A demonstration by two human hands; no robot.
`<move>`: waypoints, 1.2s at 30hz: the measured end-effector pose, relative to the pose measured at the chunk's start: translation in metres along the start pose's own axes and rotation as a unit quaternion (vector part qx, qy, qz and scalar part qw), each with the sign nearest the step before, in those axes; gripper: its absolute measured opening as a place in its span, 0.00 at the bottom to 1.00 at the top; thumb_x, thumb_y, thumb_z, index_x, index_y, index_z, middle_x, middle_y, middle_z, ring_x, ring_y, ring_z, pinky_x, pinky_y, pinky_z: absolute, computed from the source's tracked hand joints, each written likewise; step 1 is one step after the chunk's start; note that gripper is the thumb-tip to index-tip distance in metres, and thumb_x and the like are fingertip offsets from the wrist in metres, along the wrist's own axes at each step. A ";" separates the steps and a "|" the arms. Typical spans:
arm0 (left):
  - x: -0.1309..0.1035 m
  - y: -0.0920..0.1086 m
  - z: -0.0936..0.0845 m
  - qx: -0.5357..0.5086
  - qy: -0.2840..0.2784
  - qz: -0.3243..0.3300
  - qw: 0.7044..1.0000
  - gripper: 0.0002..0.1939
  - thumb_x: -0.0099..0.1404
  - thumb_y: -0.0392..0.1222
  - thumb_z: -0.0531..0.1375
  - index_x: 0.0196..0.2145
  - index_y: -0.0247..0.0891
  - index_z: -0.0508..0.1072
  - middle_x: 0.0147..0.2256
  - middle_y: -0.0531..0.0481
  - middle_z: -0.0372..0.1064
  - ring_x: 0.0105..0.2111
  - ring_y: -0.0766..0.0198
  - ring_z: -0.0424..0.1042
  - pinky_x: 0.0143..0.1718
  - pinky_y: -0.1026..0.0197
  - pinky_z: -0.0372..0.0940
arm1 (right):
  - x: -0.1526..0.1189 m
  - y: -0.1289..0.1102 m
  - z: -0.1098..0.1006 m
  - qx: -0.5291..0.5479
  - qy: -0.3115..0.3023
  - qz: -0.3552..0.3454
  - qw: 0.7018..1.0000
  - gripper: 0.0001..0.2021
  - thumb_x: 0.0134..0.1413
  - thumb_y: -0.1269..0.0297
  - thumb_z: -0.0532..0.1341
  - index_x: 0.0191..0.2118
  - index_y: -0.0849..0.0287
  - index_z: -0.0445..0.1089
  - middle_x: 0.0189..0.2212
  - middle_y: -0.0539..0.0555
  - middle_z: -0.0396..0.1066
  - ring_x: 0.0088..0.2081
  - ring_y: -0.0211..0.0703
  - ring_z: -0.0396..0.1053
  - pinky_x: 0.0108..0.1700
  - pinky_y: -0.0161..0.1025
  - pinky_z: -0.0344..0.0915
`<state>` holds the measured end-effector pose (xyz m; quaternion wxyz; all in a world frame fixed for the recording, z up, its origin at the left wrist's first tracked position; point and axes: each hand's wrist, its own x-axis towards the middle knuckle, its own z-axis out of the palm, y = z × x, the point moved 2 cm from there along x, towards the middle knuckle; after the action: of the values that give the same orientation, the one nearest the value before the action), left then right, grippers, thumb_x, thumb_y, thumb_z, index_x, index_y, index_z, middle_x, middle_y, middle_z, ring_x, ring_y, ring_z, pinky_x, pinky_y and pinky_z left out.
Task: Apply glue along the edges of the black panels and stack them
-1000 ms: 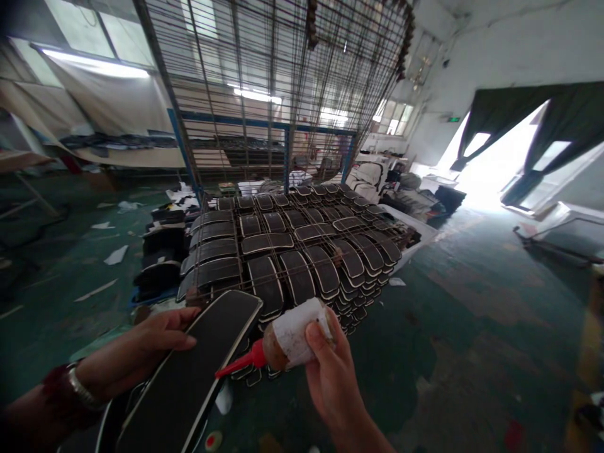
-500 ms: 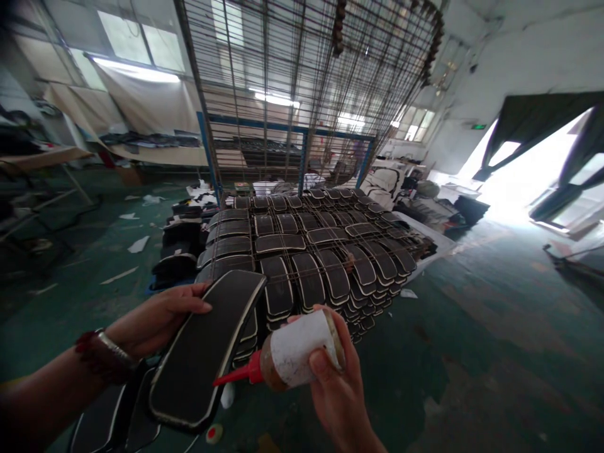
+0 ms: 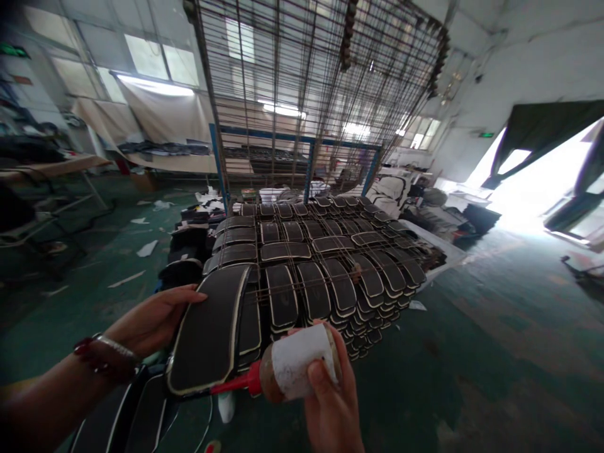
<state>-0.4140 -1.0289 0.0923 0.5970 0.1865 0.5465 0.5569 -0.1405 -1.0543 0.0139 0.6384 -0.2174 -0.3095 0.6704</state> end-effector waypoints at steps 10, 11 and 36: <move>-0.008 -0.036 0.016 0.048 -0.133 -0.025 0.990 0.20 0.59 0.27 0.62 0.50 0.34 0.70 0.38 0.40 0.81 0.37 0.51 0.81 0.37 0.53 0.76 | 0.053 -0.028 0.027 0.097 0.115 0.016 0.989 0.21 0.39 0.64 0.81 0.40 0.59 0.76 0.39 0.54 0.76 0.39 0.45 0.74 0.41 0.36 0.75; -0.011 -0.040 0.020 0.048 -0.152 -0.039 0.986 0.21 0.58 0.27 0.62 0.50 0.34 0.70 0.38 0.41 0.81 0.38 0.50 0.81 0.37 0.53 0.76 | 0.059 -0.034 0.027 0.066 0.094 -0.022 0.993 0.20 0.43 0.63 0.80 0.41 0.59 0.75 0.39 0.54 0.76 0.39 0.44 0.73 0.41 0.35 0.75; 0.005 -0.059 0.084 0.101 -0.286 -0.151 0.941 0.31 0.47 0.25 0.62 0.51 0.34 0.71 0.34 0.42 0.80 0.33 0.49 0.80 0.29 0.56 0.73 | 0.014 -0.077 -0.019 -0.165 0.024 -0.221 0.961 0.23 0.55 0.60 0.72 0.54 0.52 0.68 0.48 0.59 0.72 0.52 0.60 0.67 0.50 0.50 0.67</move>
<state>-0.3151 -1.0106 0.0692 0.7830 0.3129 0.4280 0.3252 -0.0730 -1.0380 0.0554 0.7331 -0.2617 -0.4407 0.4471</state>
